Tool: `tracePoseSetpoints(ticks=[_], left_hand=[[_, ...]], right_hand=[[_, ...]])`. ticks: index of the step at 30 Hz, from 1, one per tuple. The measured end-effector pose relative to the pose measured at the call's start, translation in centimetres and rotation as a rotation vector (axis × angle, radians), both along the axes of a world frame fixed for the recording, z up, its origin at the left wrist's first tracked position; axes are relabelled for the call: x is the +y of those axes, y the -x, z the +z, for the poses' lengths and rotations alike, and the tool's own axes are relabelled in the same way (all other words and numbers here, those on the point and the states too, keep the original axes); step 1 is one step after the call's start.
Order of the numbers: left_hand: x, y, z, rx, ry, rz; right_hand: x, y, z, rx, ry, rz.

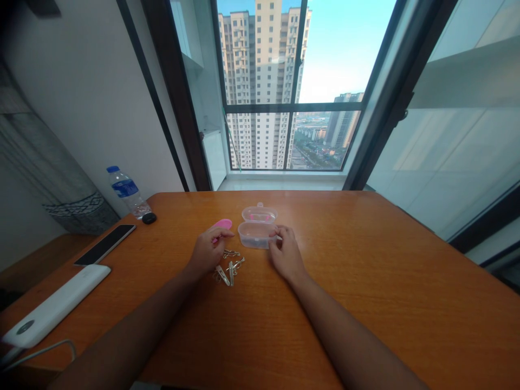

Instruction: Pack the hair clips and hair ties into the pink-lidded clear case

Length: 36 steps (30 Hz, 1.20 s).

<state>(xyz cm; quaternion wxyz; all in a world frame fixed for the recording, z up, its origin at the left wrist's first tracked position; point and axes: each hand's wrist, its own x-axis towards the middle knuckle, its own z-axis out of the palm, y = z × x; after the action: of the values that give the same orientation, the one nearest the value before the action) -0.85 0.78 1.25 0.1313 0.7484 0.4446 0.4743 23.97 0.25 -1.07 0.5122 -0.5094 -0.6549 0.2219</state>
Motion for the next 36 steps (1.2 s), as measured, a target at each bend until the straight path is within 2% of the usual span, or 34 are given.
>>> tracePoseSetpoints(ticks=[6, 14, 17, 20, 21, 23, 26, 28, 32, 36], left_hand=[[0.6, 0.6, -0.2, 0.106, 0.029, -0.003], [0.2, 0.5, -0.5, 0.241, 0.102, -0.058], [0.1, 0.5, -0.6, 0.323, 0.132, -0.065], [0.2, 0.6, -0.7, 0.384, 0.179, -0.073], [0.2, 0.6, -0.7, 0.394, 0.2, -0.074], [0.2, 0.6, -0.8, 0.4, 0.237, -0.07], [0.2, 0.5, -0.8, 0.386, 0.253, -0.044], [0.2, 0.5, -0.8, 0.372, 0.248, -0.028], [0.1, 0.6, -0.7, 0.334, 0.282, -0.064], [0.2, 0.5, -0.7, 0.257, 0.332, -0.086]], right_hand=[[-0.3, 0.1, 0.5, 0.004, -0.003, -0.021], [-0.6, 0.4, 0.8, -0.016, 0.011, -0.04], [-1.1, 0.5, 1.7, -0.07, -0.09, -0.099], [-2.1, 0.6, 3.0, -0.119, -0.281, -0.15], [-2.5, 0.6, 3.4, -0.128, -0.327, -0.126], [-3.3, 0.8, 4.0, -0.186, -0.343, 0.053], [-4.2, 1.6, 4.1, -0.384, -0.263, 0.379], [-4.5, 2.3, 3.9, -0.508, -0.223, 0.496], [-4.6, 3.3, 3.7, -0.654, -0.2, 0.586], [-4.2, 3.0, 3.6, -0.722, -0.158, 0.582]])
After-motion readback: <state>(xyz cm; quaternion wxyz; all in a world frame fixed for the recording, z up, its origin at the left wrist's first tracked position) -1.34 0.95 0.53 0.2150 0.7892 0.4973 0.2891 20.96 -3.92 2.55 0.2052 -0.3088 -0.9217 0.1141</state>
